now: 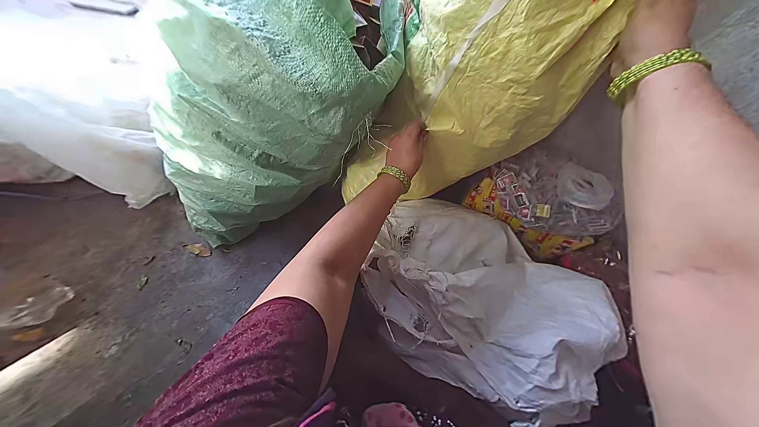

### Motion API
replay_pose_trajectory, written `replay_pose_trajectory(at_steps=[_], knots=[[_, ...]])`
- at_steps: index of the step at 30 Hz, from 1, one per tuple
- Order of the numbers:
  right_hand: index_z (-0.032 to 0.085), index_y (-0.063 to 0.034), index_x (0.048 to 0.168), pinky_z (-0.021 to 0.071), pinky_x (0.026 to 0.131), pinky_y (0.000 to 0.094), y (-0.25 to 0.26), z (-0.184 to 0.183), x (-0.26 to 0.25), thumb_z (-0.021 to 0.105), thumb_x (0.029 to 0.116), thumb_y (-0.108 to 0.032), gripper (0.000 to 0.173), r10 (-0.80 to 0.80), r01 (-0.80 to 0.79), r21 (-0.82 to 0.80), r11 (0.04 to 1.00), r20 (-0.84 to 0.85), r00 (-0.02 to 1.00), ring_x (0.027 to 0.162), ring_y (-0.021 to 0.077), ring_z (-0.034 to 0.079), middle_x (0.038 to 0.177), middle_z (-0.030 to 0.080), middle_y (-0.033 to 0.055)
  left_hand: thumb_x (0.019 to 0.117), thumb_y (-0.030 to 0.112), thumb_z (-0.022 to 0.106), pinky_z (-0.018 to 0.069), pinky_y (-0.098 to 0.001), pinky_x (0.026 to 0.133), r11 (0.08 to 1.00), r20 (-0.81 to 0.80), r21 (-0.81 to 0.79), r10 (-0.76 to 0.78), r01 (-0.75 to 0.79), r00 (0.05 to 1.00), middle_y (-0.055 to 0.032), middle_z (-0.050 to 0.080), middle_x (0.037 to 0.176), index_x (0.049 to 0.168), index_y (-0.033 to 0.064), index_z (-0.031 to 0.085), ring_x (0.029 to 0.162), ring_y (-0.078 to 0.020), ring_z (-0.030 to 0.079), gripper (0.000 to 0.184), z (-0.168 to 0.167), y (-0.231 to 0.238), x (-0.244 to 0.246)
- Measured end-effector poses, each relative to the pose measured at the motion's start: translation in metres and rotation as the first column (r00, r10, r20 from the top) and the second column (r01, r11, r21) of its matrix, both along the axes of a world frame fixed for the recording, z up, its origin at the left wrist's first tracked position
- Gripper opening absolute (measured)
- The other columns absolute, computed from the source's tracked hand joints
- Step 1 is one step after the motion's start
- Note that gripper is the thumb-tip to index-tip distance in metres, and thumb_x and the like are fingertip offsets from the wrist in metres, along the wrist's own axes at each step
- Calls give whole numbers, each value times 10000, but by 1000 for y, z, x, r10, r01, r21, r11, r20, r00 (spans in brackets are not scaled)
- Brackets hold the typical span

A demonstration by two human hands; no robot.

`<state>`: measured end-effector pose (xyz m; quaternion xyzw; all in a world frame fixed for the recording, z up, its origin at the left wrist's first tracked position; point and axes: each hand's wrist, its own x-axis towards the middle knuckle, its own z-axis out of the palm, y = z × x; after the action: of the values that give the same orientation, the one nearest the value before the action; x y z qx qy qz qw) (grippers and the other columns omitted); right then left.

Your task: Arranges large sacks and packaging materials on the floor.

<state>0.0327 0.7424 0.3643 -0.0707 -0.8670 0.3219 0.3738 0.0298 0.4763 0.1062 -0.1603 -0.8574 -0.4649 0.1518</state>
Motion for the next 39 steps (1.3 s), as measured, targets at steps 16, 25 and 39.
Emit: replay_pose_trajectory(at_steps=[16,25,39], knots=[[315,-24,1537,470,1095,525,-35,-139,199,636,985,-465,776,143,-165,11,986,442,885,1368,331,510,1521,446,241,800,407,848,399,-681,1080,918,477,-326,-49,228,878,-351,521,1385,1374,-105,511,1311,-496,507,840,-13,-50,-6],[85,-90,1660,32,1183,772,-72,-369,363,896,611,-599,1420,-102,-364,314,877,862,497,1548,374,263,1658,336,140,872,491,718,467,-674,970,622,558,-459,-354,634,751,-333,626,1214,1348,-86,537,1152,-481,611,769,-177,-52,68],[725,71,894,561,747,604,-48,-392,397,584,810,52,166,-313,235,354,905,182,932,856,444,709,950,705,270,991,250,599,478,-684,935,181,684,-589,-408,788,605,-294,663,1157,1123,-85,677,1134,-472,627,368,-69,39,163]])
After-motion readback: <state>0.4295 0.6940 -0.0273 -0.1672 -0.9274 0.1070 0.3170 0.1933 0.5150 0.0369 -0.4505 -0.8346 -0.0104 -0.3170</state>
